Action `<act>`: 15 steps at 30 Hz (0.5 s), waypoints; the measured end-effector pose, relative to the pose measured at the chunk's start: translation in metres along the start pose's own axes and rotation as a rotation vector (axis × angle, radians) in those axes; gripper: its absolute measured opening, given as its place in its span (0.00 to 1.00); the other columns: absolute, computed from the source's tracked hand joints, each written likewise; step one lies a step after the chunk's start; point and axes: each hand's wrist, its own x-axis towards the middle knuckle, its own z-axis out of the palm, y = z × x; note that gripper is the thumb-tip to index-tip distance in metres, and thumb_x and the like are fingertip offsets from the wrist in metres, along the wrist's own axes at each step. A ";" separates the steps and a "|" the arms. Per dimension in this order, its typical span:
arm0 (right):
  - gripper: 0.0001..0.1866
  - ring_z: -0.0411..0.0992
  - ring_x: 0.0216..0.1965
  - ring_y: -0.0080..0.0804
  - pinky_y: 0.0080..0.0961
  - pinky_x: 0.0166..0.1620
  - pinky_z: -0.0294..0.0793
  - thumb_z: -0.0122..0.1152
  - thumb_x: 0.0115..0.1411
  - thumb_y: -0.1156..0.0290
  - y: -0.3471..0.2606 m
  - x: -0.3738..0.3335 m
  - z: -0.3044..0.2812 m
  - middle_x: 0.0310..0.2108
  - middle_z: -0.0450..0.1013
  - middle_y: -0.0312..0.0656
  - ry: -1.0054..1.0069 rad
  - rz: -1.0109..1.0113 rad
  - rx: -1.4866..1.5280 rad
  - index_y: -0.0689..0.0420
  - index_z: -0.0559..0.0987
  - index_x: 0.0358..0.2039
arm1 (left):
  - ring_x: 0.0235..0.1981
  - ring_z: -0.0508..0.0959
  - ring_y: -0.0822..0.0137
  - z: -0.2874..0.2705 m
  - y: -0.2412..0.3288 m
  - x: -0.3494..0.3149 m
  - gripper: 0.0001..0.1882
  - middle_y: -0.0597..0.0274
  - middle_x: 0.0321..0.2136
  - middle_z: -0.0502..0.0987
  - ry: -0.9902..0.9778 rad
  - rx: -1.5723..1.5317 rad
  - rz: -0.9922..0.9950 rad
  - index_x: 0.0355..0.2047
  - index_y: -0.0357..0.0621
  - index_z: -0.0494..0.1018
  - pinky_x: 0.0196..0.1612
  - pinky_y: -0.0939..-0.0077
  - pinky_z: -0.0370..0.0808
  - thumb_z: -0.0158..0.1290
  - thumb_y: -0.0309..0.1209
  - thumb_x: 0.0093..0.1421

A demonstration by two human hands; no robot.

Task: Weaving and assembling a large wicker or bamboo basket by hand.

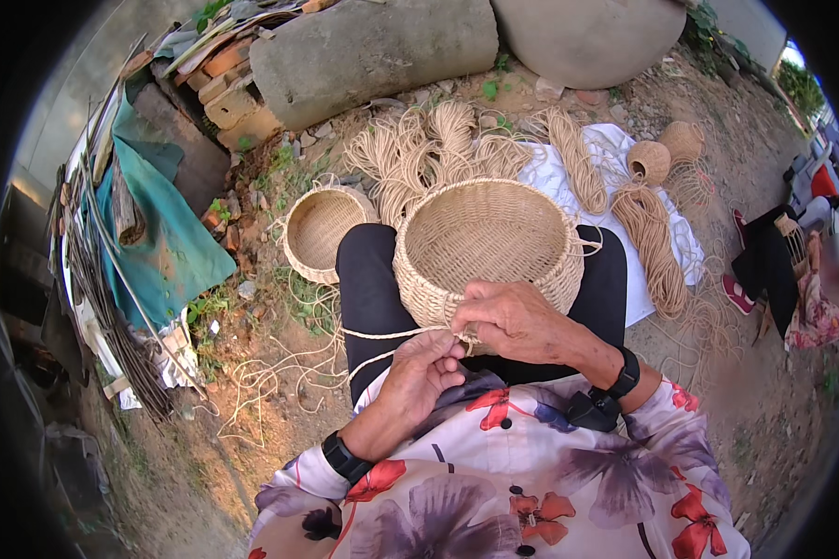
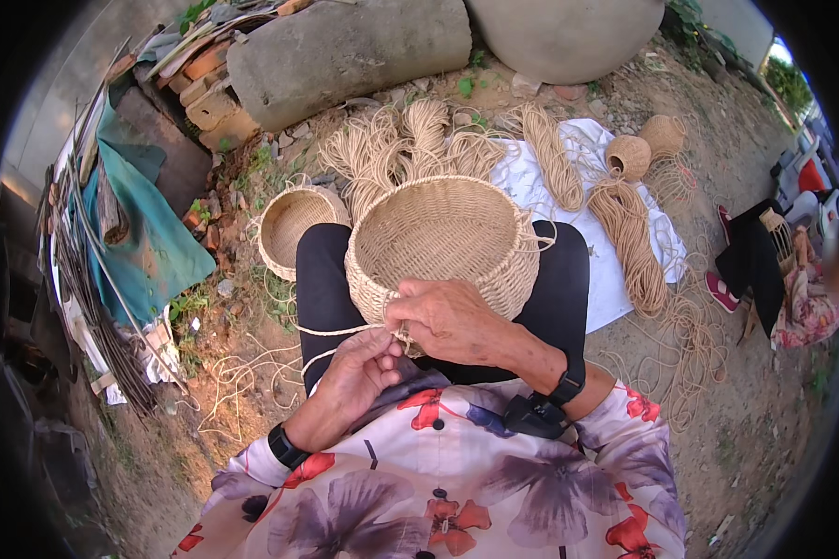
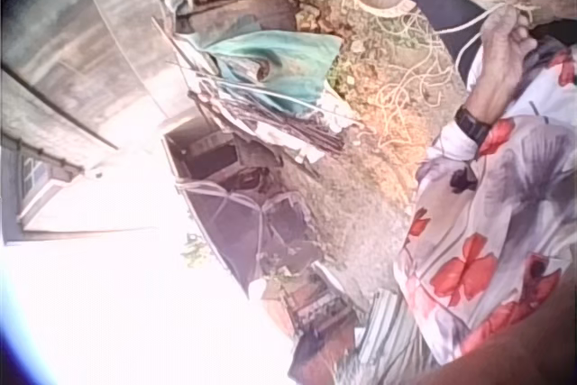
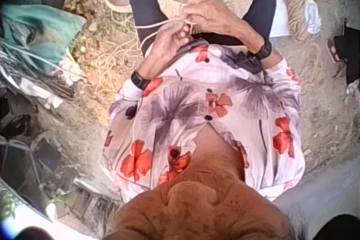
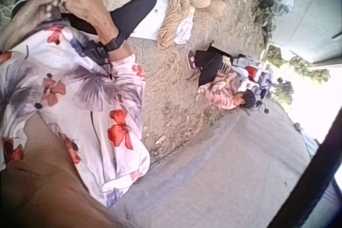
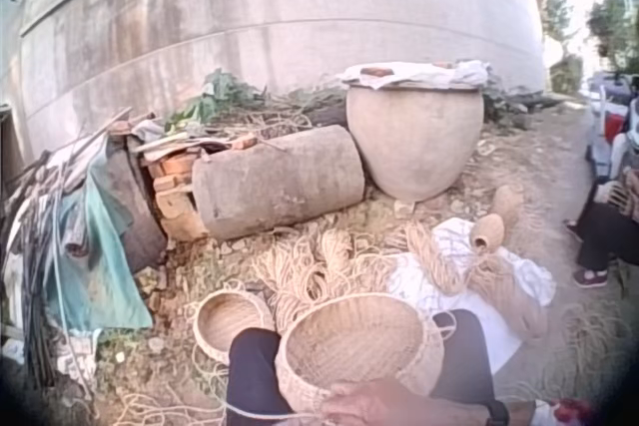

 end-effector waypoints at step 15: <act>0.06 0.72 0.28 0.24 0.23 0.33 0.71 0.58 0.57 0.75 0.017 0.000 -0.007 0.27 0.74 0.37 0.041 0.158 0.375 0.60 0.77 0.36 | 0.28 0.77 0.77 -0.006 0.022 0.019 0.06 0.62 0.29 0.78 -0.146 0.177 0.042 0.37 0.40 0.73 0.28 0.83 0.79 0.52 0.30 0.65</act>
